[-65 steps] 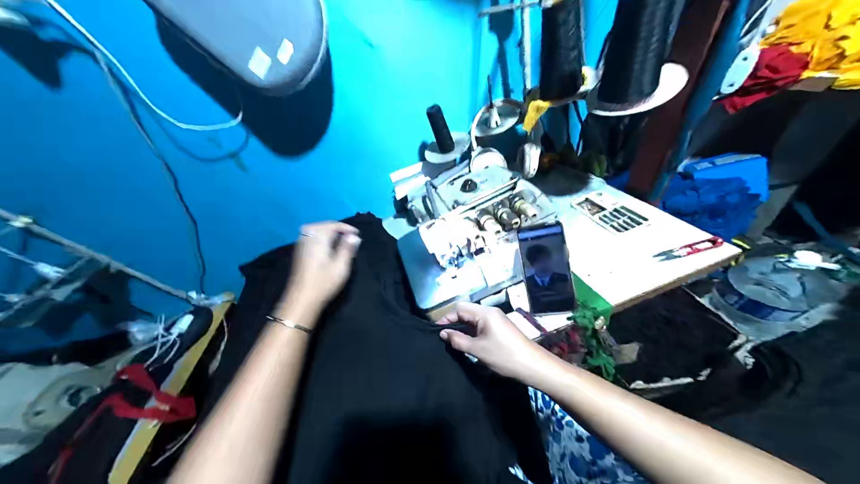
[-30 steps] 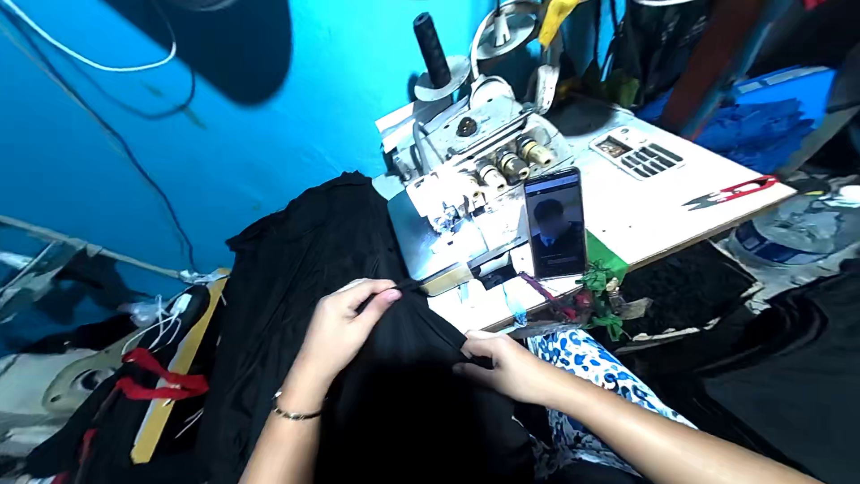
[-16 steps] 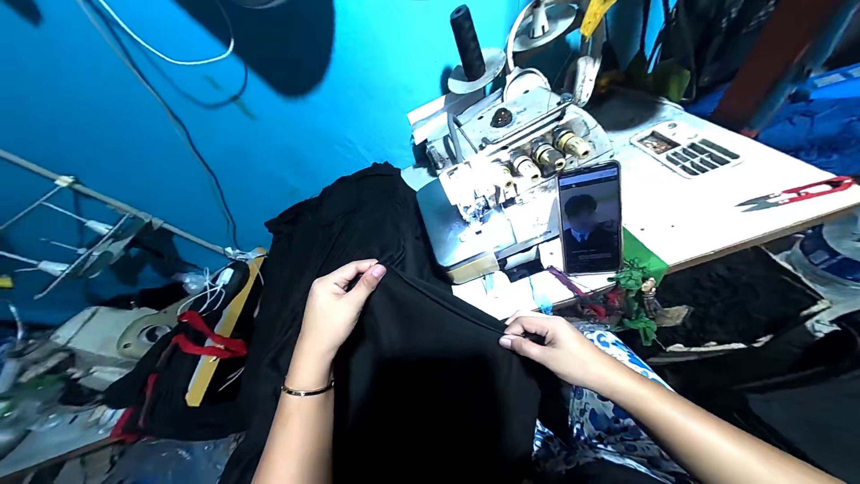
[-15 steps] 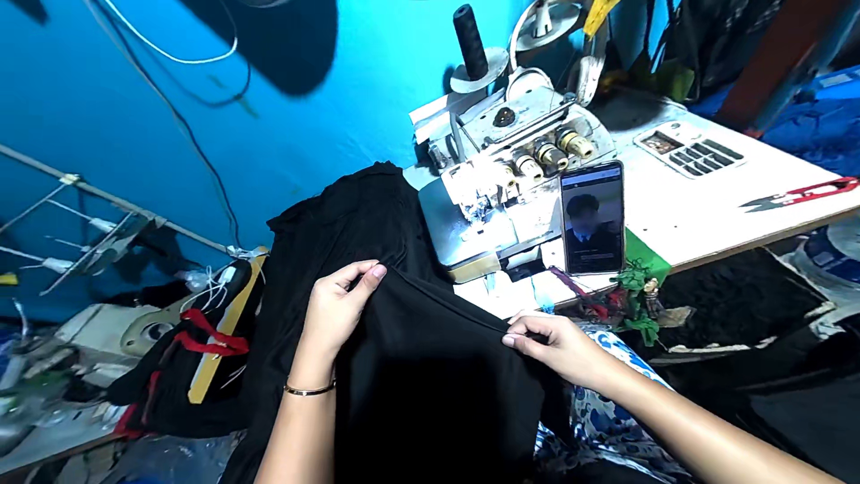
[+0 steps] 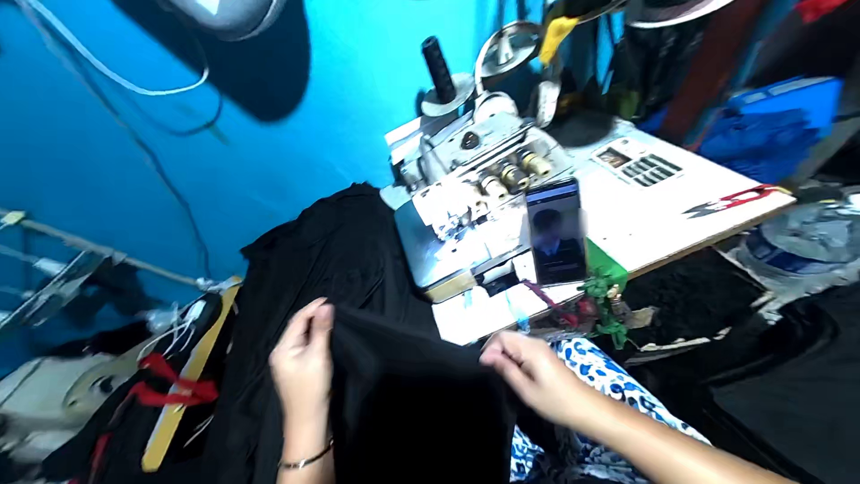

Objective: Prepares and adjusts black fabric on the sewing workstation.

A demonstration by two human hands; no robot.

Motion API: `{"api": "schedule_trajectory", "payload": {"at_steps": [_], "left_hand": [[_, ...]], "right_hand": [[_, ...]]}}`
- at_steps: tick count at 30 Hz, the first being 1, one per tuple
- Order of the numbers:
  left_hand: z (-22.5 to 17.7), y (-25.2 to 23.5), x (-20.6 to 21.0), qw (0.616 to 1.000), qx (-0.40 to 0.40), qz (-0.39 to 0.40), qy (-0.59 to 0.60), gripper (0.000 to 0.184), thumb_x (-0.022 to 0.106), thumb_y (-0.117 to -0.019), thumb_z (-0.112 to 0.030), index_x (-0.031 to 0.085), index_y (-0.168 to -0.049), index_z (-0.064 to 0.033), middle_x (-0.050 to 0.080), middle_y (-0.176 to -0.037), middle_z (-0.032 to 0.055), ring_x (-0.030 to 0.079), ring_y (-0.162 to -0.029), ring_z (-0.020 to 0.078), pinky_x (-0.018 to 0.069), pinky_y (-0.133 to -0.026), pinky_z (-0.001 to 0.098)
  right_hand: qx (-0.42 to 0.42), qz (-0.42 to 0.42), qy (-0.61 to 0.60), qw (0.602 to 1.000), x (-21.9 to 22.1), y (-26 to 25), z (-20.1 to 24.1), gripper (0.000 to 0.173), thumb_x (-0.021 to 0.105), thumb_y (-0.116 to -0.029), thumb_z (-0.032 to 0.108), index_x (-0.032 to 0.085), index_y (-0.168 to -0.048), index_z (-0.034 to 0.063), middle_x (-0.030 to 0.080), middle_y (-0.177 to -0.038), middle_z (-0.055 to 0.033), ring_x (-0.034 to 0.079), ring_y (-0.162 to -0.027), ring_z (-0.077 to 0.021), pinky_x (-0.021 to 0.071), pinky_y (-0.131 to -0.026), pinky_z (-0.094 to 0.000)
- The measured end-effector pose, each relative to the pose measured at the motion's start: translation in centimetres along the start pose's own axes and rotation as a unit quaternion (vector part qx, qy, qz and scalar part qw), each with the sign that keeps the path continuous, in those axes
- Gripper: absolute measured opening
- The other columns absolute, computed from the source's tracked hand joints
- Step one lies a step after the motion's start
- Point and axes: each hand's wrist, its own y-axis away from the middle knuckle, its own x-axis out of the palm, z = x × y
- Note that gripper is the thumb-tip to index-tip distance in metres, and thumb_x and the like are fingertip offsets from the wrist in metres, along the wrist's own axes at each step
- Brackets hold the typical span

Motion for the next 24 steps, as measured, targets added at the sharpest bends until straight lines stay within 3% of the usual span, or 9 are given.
{"api": "schedule_trajectory", "payload": {"at_steps": [3, 6, 8, 10, 11, 13, 17, 20, 24], "left_hand": [[0.4, -4.2, -1.1, 0.983, 0.157, -0.088, 0.035, 0.023, 0.052, -0.1029, -0.007, 0.061, -0.112, 0.0126, 0.066, -0.108, 0.0004, 0.06, -0.103, -0.0047, 0.0501, -0.096, 0.0205], [-0.1, -8.1, 1.7, 0.975, 0.192, -0.007, 0.113, 0.017, 0.051, -0.1057, -0.011, 0.064, -0.117, -0.0127, 0.068, -0.113, -0.0182, 0.063, -0.107, -0.005, 0.0527, -0.096, 0.0222], [-0.9, -8.3, 6.1, 0.978, 0.125, 0.144, 0.083, 0.02, 0.059, -0.1029, -0.014, 0.067, -0.115, -0.0007, 0.071, -0.107, 0.0003, 0.067, -0.099, 0.0051, 0.0551, -0.093, 0.0286], [-1.0, -7.5, 10.6, 0.948, 0.064, 0.313, 0.011, 0.023, 0.062, -0.1014, -0.015, 0.073, -0.109, 0.0028, 0.073, -0.108, 0.0152, 0.069, -0.102, 0.0226, 0.0536, -0.096, 0.0459], [-0.7, -7.3, 12.1, 0.929, 0.051, 0.368, -0.01, 0.022, 0.063, -0.1015, -0.018, 0.075, -0.107, 0.0, 0.074, -0.106, 0.0147, 0.069, -0.103, 0.024, 0.0528, -0.096, 0.048], [-1.0, -7.2, 12.7, 0.909, 0.023, 0.416, -0.021, 0.021, 0.064, -0.1017, -0.022, 0.076, -0.103, -0.0054, 0.073, -0.099, 0.0097, 0.067, -0.098, 0.0199, 0.0517, -0.09, 0.0439], [-1.3, -6.7, 12.4, 0.903, 0.016, 0.43, -0.006, 0.019, 0.066, -0.1005, -0.022, 0.077, -0.097, -0.0072, 0.073, -0.093, 0.0043, 0.066, -0.089, 0.0117, 0.0519, -0.083, 0.0364], [-1.6, -6.4, 12.3, 0.909, 0.004, 0.417, 0.01, 0.018, 0.067, -0.0996, -0.021, 0.076, -0.095, -0.0061, 0.073, -0.092, 0.0035, 0.066, -0.085, 0.0088, 0.0518, -0.08, 0.0329], [-1.8, -5.8, 12.2, 0.918, -0.014, 0.395, 0.027, 0.017, 0.068, -0.0986, -0.02, 0.075, -0.093, -0.0054, 0.072, -0.09, 0.0036, 0.064, -0.085, 0.0084, 0.0505, -0.08, 0.0318]], "right_hand": [[-0.074, -0.007, -0.083, 0.994, 0.1, -1.5, 5.7, 0.025, 0.056, -0.1056, 0.018, 0.068, -0.096, -0.0024, 0.069, -0.09, -0.013, 0.067, -0.083, -0.0136, 0.0558, -0.077, -0.0254], [-0.09, -0.014, -0.116, 0.989, -0.4, -1.7, 8.8, 0.025, 0.056, -0.1062, 0.019, 0.063, -0.093, -0.0023, 0.064, -0.085, -0.0119, 0.061, -0.074, -0.0088, 0.0512, -0.068, -0.0185], [0.001, 0.026, -0.076, 0.997, -0.8, -0.4, 7.3, 0.026, 0.056, -0.106, 0.022, 0.063, -0.092, 0.0006, 0.063, -0.083, -0.0086, 0.06, -0.072, -0.0085, 0.0506, -0.066, -0.0207], [0.153, 0.132, 0.037, 0.979, -1.3, 1.0, 3.9, 0.032, 0.054, -0.105, 0.027, 0.065, -0.095, -0.0015, 0.064, -0.086, -0.0154, 0.063, -0.078, -0.0226, 0.0525, -0.072, -0.0366], [0.224, 0.188, 0.081, 0.953, -1.9, 0.9, 2.4, 0.038, 0.053, -0.1062, 0.031, 0.066, -0.104, -0.0047, 0.066, -0.099, -0.0215, 0.066, -0.092, -0.0323, 0.054, -0.084, -0.0474], [0.264, 0.14, 0.14, 0.944, -2.9, -0.2, 0.1, 0.039, 0.054, -0.1054, 0.033, 0.068, -0.11, -0.003, 0.066, -0.109, -0.0212, 0.068, -0.101, -0.035, 0.0547, -0.091, -0.0525], [0.112, -0.062, 0.192, 0.973, -3.9, -5.1, -1.5, 0.019, 0.057, -0.1032, 0.019, 0.073, -0.108, 0.0084, 0.069, -0.101, -0.0061, 0.068, -0.09, -0.0201, 0.0584, -0.08, -0.0434], [0.052, -0.069, 0.184, 0.979, -3.8, -9.2, -1.8, 0.024, 0.058, -0.1041, 0.02, 0.072, -0.118, 0.006, 0.071, -0.109, -0.0083, 0.069, -0.097, -0.0205, 0.0561, -0.088, -0.0434], [0.034, -0.029, 0.119, 0.992, -3.6, -11.9, -2.1, 0.027, 0.066, -0.0996, 0.018, 0.071, -0.121, 0.0023, 0.073, -0.102, -0.01, 0.068, -0.087, -0.0155, 0.0559, -0.082, -0.0359]]}}
